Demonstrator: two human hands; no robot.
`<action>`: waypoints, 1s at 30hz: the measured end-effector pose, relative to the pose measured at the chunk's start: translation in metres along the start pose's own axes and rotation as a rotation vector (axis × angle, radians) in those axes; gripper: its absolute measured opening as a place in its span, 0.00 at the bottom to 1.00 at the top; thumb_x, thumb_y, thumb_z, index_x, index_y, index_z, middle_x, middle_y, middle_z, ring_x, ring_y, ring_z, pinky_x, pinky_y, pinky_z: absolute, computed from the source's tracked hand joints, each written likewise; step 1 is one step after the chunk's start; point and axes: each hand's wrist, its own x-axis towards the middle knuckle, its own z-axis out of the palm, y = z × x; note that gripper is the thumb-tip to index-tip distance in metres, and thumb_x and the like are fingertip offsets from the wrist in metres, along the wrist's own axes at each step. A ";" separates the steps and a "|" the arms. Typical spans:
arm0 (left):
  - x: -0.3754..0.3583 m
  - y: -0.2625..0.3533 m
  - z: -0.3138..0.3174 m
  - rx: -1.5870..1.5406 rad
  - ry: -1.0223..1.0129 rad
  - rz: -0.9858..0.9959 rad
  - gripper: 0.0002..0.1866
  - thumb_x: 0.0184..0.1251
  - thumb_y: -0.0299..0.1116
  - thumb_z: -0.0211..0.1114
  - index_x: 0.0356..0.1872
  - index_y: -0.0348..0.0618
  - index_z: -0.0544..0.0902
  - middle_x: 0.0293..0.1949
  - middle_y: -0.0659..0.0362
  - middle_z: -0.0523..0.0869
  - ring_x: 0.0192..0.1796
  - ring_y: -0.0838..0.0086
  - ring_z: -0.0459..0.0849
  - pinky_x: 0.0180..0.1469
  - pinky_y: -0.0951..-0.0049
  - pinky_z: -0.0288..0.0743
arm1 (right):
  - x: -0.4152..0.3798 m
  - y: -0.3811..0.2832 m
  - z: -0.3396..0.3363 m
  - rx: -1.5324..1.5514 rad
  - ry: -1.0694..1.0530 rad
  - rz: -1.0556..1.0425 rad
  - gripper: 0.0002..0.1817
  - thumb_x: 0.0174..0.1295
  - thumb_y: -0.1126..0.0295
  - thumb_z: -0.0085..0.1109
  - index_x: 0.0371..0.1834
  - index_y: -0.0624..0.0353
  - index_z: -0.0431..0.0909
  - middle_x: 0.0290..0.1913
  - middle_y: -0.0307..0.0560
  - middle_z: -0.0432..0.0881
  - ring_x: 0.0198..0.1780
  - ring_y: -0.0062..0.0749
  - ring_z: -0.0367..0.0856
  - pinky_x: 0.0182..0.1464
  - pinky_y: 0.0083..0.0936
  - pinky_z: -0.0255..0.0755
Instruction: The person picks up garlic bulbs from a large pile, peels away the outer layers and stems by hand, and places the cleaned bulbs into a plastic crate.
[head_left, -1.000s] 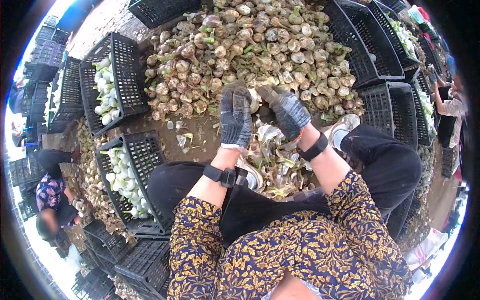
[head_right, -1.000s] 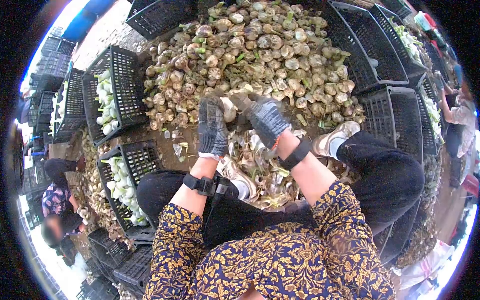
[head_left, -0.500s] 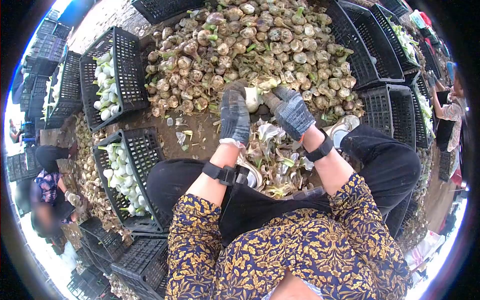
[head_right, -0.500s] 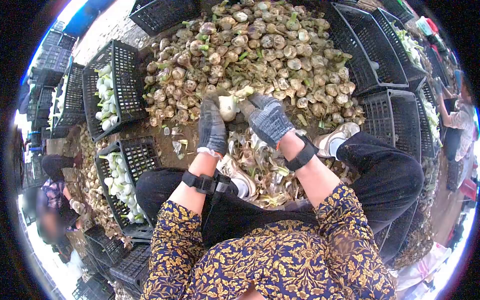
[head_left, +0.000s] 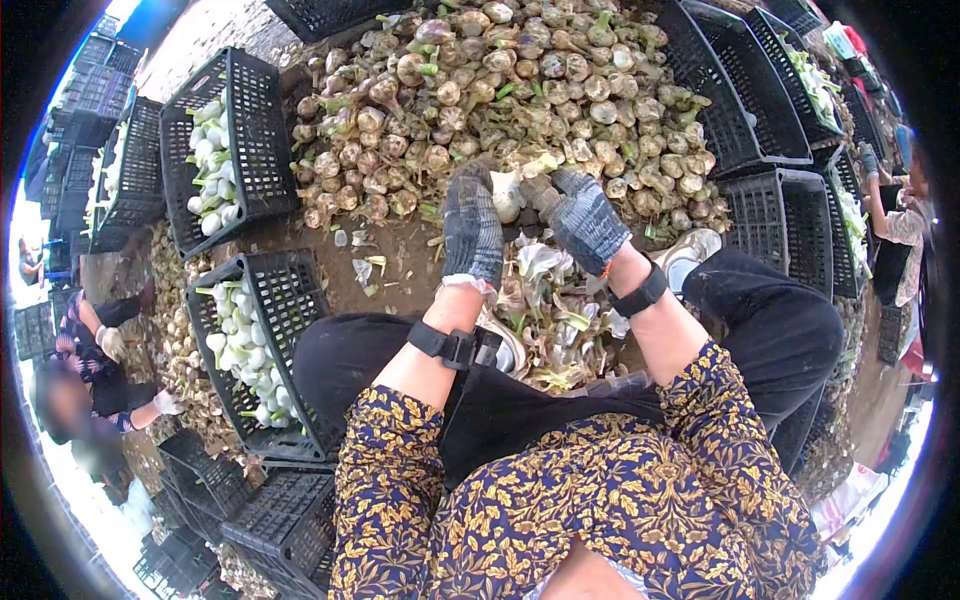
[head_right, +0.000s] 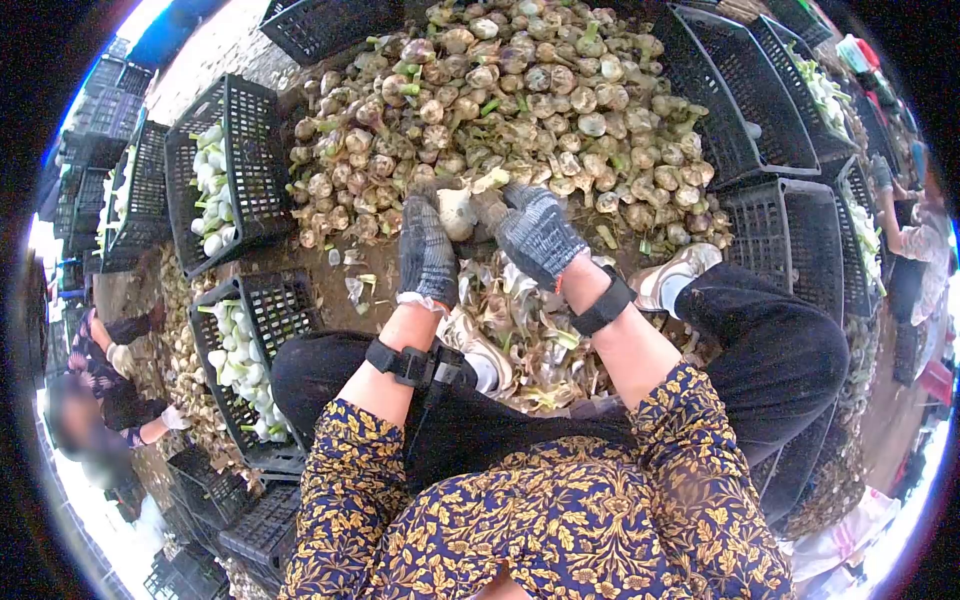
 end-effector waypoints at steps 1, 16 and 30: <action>0.002 0.002 -0.001 -0.070 -0.007 -0.089 0.25 0.70 0.49 0.35 0.48 0.40 0.71 0.42 0.57 0.77 0.40 0.73 0.77 0.43 0.73 0.73 | 0.000 -0.003 -0.003 -0.009 -0.101 0.003 0.10 0.59 0.70 0.47 0.37 0.64 0.75 0.30 0.52 0.78 0.31 0.41 0.77 0.32 0.29 0.71; -0.008 0.038 -0.002 0.033 -0.104 0.222 0.29 0.57 0.33 0.63 0.57 0.35 0.61 0.47 0.51 0.72 0.45 0.71 0.73 0.47 0.75 0.69 | 0.001 0.006 -0.013 -0.274 -0.035 -0.035 0.10 0.53 0.68 0.49 0.28 0.63 0.77 0.28 0.58 0.77 0.32 0.51 0.76 0.33 0.36 0.71; 0.000 0.037 -0.011 -0.907 -0.411 -0.686 0.21 0.64 0.49 0.50 0.49 0.44 0.70 0.33 0.59 0.79 0.30 0.75 0.78 0.31 0.77 0.74 | 0.003 0.018 -0.005 1.057 0.083 0.690 0.13 0.59 0.67 0.47 0.39 0.66 0.73 0.30 0.51 0.78 0.30 0.33 0.76 0.33 0.24 0.70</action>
